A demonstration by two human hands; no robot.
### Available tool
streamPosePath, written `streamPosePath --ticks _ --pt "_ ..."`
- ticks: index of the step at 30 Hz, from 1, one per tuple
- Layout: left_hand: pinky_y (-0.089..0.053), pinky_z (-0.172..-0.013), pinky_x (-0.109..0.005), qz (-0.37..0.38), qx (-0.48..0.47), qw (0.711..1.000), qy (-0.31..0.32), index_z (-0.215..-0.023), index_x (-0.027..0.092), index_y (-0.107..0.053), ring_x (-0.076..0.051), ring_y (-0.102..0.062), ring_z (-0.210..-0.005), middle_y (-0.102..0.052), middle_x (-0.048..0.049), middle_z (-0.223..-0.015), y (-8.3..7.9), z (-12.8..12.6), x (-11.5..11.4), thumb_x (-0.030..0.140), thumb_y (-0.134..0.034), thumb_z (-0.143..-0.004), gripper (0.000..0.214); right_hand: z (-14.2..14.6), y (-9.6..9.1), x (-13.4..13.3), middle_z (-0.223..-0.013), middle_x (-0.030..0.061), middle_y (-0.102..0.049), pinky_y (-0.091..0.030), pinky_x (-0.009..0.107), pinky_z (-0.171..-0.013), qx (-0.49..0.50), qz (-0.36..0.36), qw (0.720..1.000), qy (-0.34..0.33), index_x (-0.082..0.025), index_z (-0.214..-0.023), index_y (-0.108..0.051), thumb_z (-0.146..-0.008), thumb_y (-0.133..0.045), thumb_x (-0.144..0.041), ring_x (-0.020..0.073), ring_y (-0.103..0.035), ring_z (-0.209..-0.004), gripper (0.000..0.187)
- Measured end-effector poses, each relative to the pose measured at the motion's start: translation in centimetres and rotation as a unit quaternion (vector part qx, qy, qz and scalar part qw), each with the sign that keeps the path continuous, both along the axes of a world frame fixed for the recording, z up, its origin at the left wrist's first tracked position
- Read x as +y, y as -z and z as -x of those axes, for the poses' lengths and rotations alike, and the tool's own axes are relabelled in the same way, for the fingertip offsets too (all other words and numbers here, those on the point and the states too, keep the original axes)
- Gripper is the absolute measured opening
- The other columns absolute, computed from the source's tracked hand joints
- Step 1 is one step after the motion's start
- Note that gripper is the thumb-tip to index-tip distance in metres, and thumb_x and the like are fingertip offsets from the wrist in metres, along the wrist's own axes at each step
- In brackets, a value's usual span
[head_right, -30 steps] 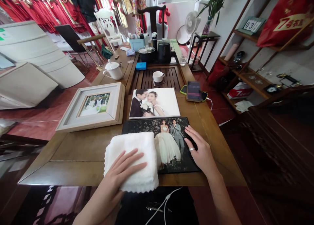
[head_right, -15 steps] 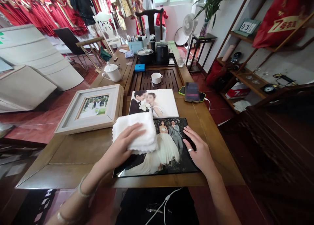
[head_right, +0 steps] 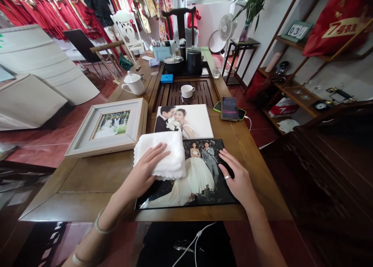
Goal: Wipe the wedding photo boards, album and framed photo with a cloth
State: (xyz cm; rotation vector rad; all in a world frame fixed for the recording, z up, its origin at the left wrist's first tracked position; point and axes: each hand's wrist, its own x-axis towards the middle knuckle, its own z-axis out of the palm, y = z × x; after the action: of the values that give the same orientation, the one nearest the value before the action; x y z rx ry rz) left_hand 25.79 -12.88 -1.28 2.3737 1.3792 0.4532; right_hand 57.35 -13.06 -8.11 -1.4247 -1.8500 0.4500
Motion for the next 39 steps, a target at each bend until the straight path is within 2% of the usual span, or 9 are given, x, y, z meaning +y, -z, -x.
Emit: streamPosePath --ticks 9,13,16,20,24,30,34,39 --pt "-0.018 -0.119 -0.057 0.044 -0.015 0.999 0.008 -0.146 0.027 -0.030 -0.022 -0.011 -0.148 -0.022 -0.0022 -0.159 -0.2 -1.5 -7.2 -0.003 -0.035 -0.048 0.103 -0.1 0.2 0.1 -0.134 0.0064 -0.059 -0.042 0.047 -0.110 -0.001 -0.010 1.000 -0.002 -0.027 -0.125 -0.060 -0.092 -0.051 -0.032 0.0252 -0.054 -0.127 0.035" --pt "-0.020 -0.119 -0.056 0.043 -0.009 0.999 0.004 -0.145 0.023 -0.032 -0.022 -0.010 -0.148 -0.020 -0.0030 -0.160 0.3 -3.4 -8.6 -0.001 -0.037 -0.047 0.101 -0.2 0.5 0.2 -0.134 0.0066 -0.059 -0.041 0.047 -0.110 -0.002 -0.013 1.000 -0.002 -0.026 -0.125 -0.059 -0.092 -0.051 -0.032 0.0247 -0.053 -0.127 0.035" --pt "-0.020 -0.119 -0.055 0.045 -0.004 0.999 -0.006 -0.143 0.021 -0.036 -0.023 -0.010 -0.148 -0.021 -0.0046 -0.159 0.5 -4.9 -7.8 -0.001 -0.039 -0.048 0.098 -0.2 0.5 0.2 -0.135 0.0071 -0.059 -0.040 0.047 -0.111 0.001 -0.012 1.000 -0.005 -0.025 -0.125 -0.059 -0.092 -0.051 -0.031 0.0242 -0.053 -0.128 0.034" --pt "-0.019 -0.120 -0.054 0.045 0.000 0.999 -0.012 -0.142 0.020 -0.038 -0.024 -0.010 -0.148 -0.022 -0.0059 -0.159 0.5 -6.8 -5.3 -0.001 -0.042 -0.051 0.093 -0.2 0.5 0.2 -0.136 0.0072 -0.058 -0.039 0.046 -0.111 0.001 -0.010 1.000 -0.009 -0.025 -0.126 -0.058 -0.093 -0.051 -0.030 0.0240 -0.052 -0.129 0.034" --pt "-0.020 -0.120 -0.053 0.037 0.020 0.999 -0.029 -0.141 0.017 -0.038 -0.026 -0.012 -0.148 -0.023 -0.0095 -0.158 0.5 -8.6 -2.7 -0.002 -0.047 -0.060 0.084 -0.1 0.5 0.2 -0.135 0.0075 -0.059 -0.040 0.045 -0.111 0.000 -0.014 1.000 -0.007 -0.024 -0.124 -0.060 -0.093 -0.051 -0.030 0.0235 -0.052 -0.128 0.033" --pt "-0.023 -0.118 -0.052 0.040 0.063 0.993 -0.091 -0.141 0.015 -0.039 -0.030 -0.017 -0.146 -0.027 -0.0135 -0.157 -0.4 -11.1 0.0 0.000 -0.050 -0.075 0.068 -0.1 0.5 0.2 -0.135 0.0098 -0.059 -0.041 0.043 -0.110 0.004 -0.014 1.000 -0.003 -0.021 -0.123 -0.060 -0.092 -0.051 -0.029 0.0231 -0.052 -0.128 0.033" --pt "-0.022 -0.119 -0.051 0.032 0.077 0.990 -0.112 -0.139 0.014 -0.042 -0.030 -0.017 -0.146 -0.028 -0.0139 -0.156 -0.5 -12.5 0.4 0.000 -0.046 -0.080 0.061 -0.4 0.6 0.2 -0.136 0.0105 -0.058 -0.044 0.042 -0.107 -0.002 -0.016 1.000 -0.005 -0.021 -0.123 -0.060 -0.091 -0.050 -0.026 0.0234 -0.053 -0.127 0.034" --pt "-0.020 -0.120 -0.052 0.034 0.057 0.997 -0.043 -0.139 0.015 -0.041 -0.029 -0.015 -0.147 -0.025 -0.0115 -0.158 0.1 -12.6 -1.4 0.001 -0.052 -0.074 0.067 -0.7 0.8 0.1 -0.140 0.0098 -0.054 -0.043 0.043 -0.108 0.001 -0.003 1.000 -0.028 -0.022 -0.129 -0.056 -0.088 -0.048 -0.019 0.0237 -0.049 -0.131 0.042"
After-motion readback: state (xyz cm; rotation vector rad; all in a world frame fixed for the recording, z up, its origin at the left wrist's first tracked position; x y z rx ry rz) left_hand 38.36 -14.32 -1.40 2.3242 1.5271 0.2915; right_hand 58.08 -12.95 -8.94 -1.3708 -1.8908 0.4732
